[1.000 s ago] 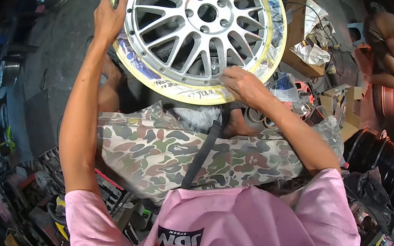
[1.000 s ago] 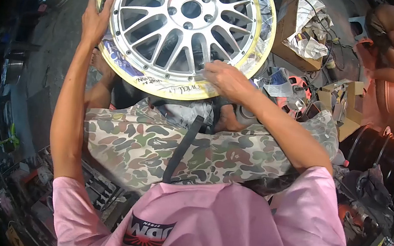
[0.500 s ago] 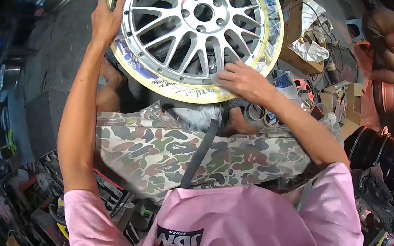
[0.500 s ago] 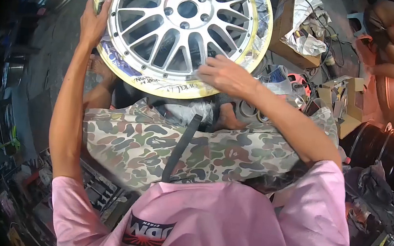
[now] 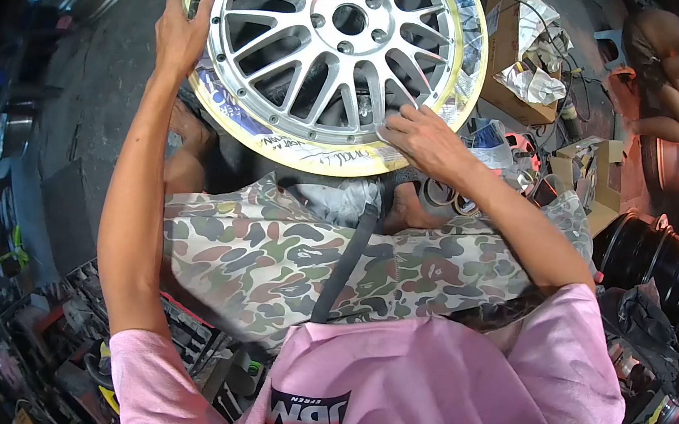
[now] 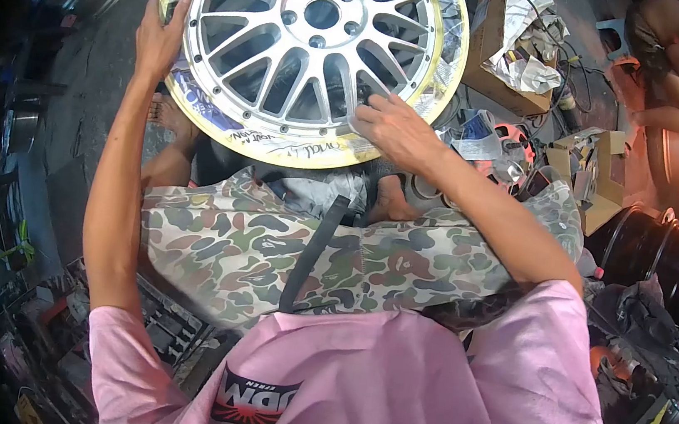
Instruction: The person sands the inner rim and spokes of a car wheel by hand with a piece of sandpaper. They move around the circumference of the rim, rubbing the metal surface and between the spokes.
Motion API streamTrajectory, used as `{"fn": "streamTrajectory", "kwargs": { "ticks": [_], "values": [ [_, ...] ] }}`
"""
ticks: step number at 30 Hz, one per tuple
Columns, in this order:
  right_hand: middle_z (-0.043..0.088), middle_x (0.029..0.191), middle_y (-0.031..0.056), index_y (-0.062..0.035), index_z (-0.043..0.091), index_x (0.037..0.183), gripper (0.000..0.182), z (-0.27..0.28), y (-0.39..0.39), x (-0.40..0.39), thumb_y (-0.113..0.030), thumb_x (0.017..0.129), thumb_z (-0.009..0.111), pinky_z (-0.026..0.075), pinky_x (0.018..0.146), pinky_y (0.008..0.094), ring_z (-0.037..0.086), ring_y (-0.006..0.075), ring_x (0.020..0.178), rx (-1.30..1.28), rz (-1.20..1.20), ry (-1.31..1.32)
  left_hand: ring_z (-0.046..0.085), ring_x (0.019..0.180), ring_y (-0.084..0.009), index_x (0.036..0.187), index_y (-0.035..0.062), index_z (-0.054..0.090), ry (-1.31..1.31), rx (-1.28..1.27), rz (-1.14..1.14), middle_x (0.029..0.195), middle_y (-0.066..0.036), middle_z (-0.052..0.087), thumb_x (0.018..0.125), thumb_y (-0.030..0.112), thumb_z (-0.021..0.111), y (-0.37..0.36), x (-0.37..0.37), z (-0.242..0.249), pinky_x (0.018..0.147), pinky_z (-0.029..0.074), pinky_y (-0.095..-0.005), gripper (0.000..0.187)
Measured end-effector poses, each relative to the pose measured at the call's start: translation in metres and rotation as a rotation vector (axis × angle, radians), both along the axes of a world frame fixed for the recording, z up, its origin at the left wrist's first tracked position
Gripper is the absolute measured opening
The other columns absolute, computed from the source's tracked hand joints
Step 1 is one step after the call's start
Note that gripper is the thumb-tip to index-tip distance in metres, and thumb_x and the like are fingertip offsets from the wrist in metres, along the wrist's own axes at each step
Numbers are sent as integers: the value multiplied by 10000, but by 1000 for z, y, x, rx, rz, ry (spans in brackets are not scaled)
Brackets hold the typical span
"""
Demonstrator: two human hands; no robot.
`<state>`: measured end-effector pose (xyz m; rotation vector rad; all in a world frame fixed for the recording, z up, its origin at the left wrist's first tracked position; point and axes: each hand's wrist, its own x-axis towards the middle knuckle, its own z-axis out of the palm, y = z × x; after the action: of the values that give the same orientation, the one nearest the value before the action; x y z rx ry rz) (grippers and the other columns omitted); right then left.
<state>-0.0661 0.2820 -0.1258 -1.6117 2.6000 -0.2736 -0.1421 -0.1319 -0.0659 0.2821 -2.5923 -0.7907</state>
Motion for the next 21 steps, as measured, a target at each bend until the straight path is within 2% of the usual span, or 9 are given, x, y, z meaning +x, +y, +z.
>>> {"fn": "streamTrajectory", "kwargs": {
  "ticks": [1, 3, 6, 10, 13, 15, 18, 19, 21],
  "values": [
    [583, 1040, 44, -60, 696, 1096, 314, 5, 10, -4, -121, 788, 708, 452, 882, 397, 556, 234, 1022, 57, 29, -37, 644, 1114, -516, 1222, -36, 594, 5, 3, 5, 1143, -340, 687, 978, 460, 635, 0, -1, 3, 957, 492, -510, 554],
    [591, 982, 73, -48, 703, 1066, 250, 6, 26, -13, -117, 826, 696, 461, 841, 413, 574, 270, 968, -21, 54, -61, 641, 1105, -520, 1214, -39, 589, -4, 0, -8, 1122, -344, 688, 976, 459, 639, 2, -1, 3, 957, 488, -515, 555],
    [596, 895, 144, -17, 716, 994, 133, 10, 25, -24, -90, 895, 664, 471, 755, 454, 603, 339, 872, -151, -196, -109, 641, 1096, -522, 1193, -40, 588, 40, -1, -16, 1101, -345, 690, 972, 461, 645, 0, -2, -1, 947, 491, -518, 551],
    [603, 889, 135, -3, 729, 994, 169, -28, 9, -12, -99, 868, 670, 497, 786, 458, 633, 330, 917, -238, -344, -108, 649, 1074, -523, 1158, -36, 593, -10, 9, 24, 1083, -339, 696, 968, 458, 651, -3, -4, -3, 932, 497, -521, 533],
    [619, 908, 135, -1, 735, 1014, 192, -18, -4, -2, -105, 865, 674, 508, 804, 458, 627, 339, 905, -184, -273, -221, 685, 1088, -447, 1229, 2, 608, -11, -5, 6, 1115, -295, 708, 976, 477, 650, -6, -5, -6, 924, 510, -462, 540],
    [638, 944, 119, -18, 742, 1004, 187, -20, 12, -14, -107, 860, 661, 498, 823, 448, 624, 319, 937, -187, -256, -214, 687, 1078, -448, 1239, 2, 607, -16, -8, 1, 1105, -294, 711, 977, 480, 650, -5, -4, -3, 920, 511, -462, 546],
    [652, 1010, 79, -61, 737, 960, 153, -26, 23, -20, -93, 860, 625, 466, 891, 423, 606, 271, 1028, -31, -187, 108, 687, 1076, -448, 1231, -6, 607, -21, -2, 20, 1104, -296, 710, 977, 484, 649, -6, -4, -4, 915, 510, -465, 554],
    [637, 1003, 86, -45, 736, 1100, 269, -25, 12, -10, -90, 838, 694, 464, 875, 427, 600, 292, 998, -60, -171, 11, 686, 1077, -452, 1223, -11, 606, -9, 6, 3, 1104, -301, 708, 976, 490, 648, -5, -3, -5, 914, 510, -469, 560],
    [634, 1007, 93, -33, 729, 1091, 258, -16, -1, 5, -80, 840, 689, 462, 864, 428, 599, 296, 986, -93, -155, -111, 685, 1077, -456, 1215, -16, 604, 9, 8, -12, 1105, -306, 706, 975, 495, 647, -7, -4, -3, 912, 510, -473, 566]
  ]
}}
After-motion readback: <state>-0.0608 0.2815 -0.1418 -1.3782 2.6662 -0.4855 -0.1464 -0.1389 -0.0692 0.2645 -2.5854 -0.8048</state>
